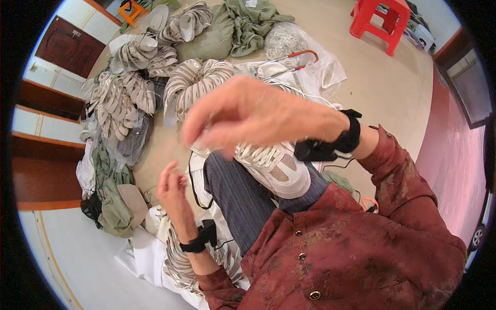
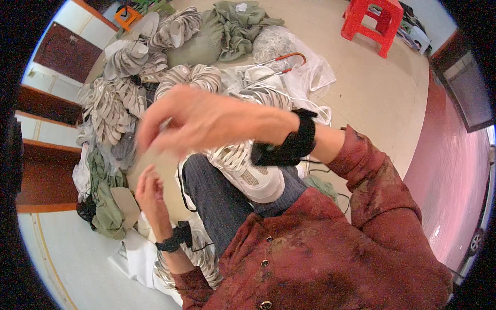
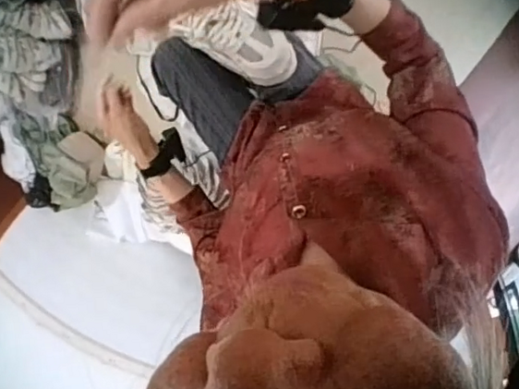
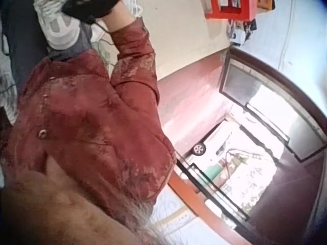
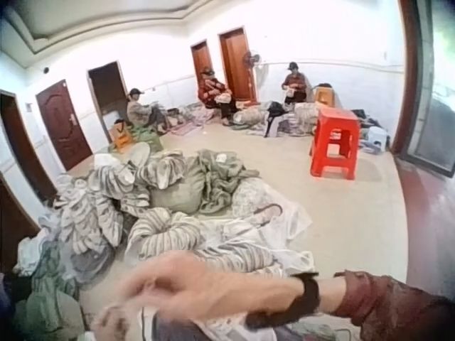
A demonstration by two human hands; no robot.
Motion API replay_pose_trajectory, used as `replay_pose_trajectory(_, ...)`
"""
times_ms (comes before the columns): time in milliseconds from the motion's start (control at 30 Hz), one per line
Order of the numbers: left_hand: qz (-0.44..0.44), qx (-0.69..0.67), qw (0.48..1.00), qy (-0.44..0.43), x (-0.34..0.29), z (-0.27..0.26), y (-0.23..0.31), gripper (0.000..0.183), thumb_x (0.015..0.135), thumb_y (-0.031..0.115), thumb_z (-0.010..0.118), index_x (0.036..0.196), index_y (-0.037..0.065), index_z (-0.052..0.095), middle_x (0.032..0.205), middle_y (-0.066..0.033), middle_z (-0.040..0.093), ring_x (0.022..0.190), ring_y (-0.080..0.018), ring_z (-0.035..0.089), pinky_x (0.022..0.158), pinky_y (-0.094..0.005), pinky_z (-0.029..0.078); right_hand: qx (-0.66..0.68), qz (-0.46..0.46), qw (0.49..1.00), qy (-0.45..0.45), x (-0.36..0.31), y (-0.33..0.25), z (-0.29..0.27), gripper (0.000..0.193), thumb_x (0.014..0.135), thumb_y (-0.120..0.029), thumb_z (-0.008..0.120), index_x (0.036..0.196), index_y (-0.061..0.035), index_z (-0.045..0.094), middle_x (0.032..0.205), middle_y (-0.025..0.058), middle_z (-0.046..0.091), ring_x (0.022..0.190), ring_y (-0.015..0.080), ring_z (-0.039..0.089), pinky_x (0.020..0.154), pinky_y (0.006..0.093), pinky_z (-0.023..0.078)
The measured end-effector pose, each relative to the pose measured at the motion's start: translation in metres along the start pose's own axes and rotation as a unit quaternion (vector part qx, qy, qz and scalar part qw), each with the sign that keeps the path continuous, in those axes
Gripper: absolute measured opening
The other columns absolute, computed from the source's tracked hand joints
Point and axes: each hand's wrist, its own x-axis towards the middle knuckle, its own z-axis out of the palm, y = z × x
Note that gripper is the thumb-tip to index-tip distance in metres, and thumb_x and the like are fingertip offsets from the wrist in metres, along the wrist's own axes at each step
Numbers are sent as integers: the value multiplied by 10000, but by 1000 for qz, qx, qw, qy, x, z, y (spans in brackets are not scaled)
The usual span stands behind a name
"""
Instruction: The recorder is lacing a white Reebok sneaker while sitting on the floor in a shoe manufacturing facility.
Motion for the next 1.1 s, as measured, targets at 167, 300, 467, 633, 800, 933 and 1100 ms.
replay_pose_trajectory(167, -24, 74, 992, -102, -14, 55, -1, 210, 963, 89, 584, 1121, 17, 701, 853, -5, 632, 745, -58, 576, 676, -189, 478, -190, 111, 967, 125, -45, 65, -40, 177, 837, -108, 615, 928, 17, 702, 792, 73, 687, 747, 127, 611, 678, 299, 494)
replay_pose_trajectory(300, 18, 111, 980, -164, -11, 72, -13, 226, 955, 94, 608, 1153, 34, 700, 883, -2, 647, 723, -60, 578, 650, -202, 475, -229, 77, 965, 98, -60, 94, -34, 168, 824, -84, 604, 936, -16, 709, 835, 94, 662, 790, 176, 619, 704, 324, 495)
replay_pose_trajectory(467, 87, 216, 955, -181, -5, 81, -13, 159, 910, 59, 656, 1053, 23, 715, 787, 38, 560, 681, -43, 507, 602, -199, 422, -275, 8, 959, 60, -59, 110, -26, 198, 814, -4, 634, 1000, -41, 691, 992, 84, 557, 952, 242, 578, 843, 355, 472)
replay_pose_trajectory(633, 118, 280, 934, -191, -5, 95, -4, 144, 846, 58, 706, 985, 23, 711, 739, 15, 524, 630, -73, 462, 576, -236, 398, -309, -22, 947, 86, -62, 125, -22, 94, 787, -53, 661, 876, -29, 675, 967, 116, 555, 987, 297, 561, 871, 390, 447)
replay_pose_trajectory(800, 116, 292, 932, -179, -4, 99, -10, 136, 818, 66, 723, 947, 24, 710, 721, -27, 546, 620, -106, 499, 590, -260, 429, -282, 20, 957, 64, -62, 128, -26, 91, 833, -72, 674, 839, -14, 604, 1076, 89, 523, 1054, 266, 524, 939, 382, 419)
replay_pose_trajectory(933, 58, 210, 958, -189, 1, 95, -22, 109, 865, 71, 696, 951, 5, 692, 749, 5, 577, 653, -70, 512, 609, -236, 440, -225, 68, 969, 69, -61, 129, -29, 94, 845, -77, 657, 815, -17, 591, 1086, 83, 528, 1038, 241, 535, 929, 367, 428)
replay_pose_trajectory(1100, 1, 144, 965, -219, 6, 91, -23, 119, 922, 121, 675, 975, 15, 673, 801, 29, 628, 690, -47, 545, 619, -198, 440, -199, 51, 976, 72, -61, 141, -33, 97, 867, -90, 637, 834, -23, 574, 1108, 74, 539, 1020, 211, 534, 916, 330, 427)
